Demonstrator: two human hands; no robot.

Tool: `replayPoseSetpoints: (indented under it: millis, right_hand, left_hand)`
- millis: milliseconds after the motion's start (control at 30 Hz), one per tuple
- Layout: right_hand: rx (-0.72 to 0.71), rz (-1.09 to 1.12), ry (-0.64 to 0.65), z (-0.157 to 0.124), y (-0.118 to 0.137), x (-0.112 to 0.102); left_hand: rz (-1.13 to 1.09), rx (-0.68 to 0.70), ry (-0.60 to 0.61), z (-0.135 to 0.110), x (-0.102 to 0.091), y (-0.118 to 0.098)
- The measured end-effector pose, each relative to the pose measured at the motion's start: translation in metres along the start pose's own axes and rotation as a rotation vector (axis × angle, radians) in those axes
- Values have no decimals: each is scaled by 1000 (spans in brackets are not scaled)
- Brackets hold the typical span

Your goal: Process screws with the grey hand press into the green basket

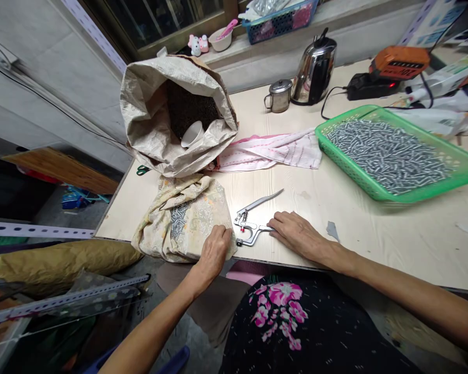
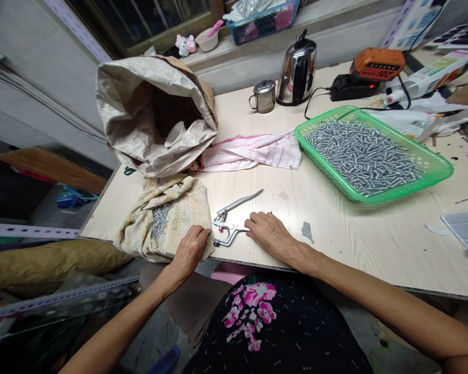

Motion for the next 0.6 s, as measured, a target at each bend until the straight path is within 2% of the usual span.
replayPoseSetpoints:
  millis: [67,133,233,333,467,600]
  right_hand:
    - [-9,-31,-31,1,0,2]
    - [-22,-60,-60,1,0,5]
    - [-52,-87,-88,2,1,7]
    - [-64,-114,-117,3,-1,5]
    - [-77,-116,-220,3,-1,5]
    - [-112,-74,-472,3,1,23]
  left_hand:
    - [-163,-43,-49,3,-5,0]
    - [-424,-156,-67,7,-10,1]
    - [-872,-398,37,14,-14,1]
    - [-1160,-519,133,22,-12,-4]
    - [-1276,-519,156,24,-7,-14]
    - [-1108,-497,111,15,-2,-19]
Point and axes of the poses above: each hand's wrist, its own z-axis towards the middle knuckle, its own x-axis out of the palm, y = z × x, the point moved 1 cm from there along z, towards the middle knuckle, and after that the axes turned 9 degrees about y, right-handed, at the moved point
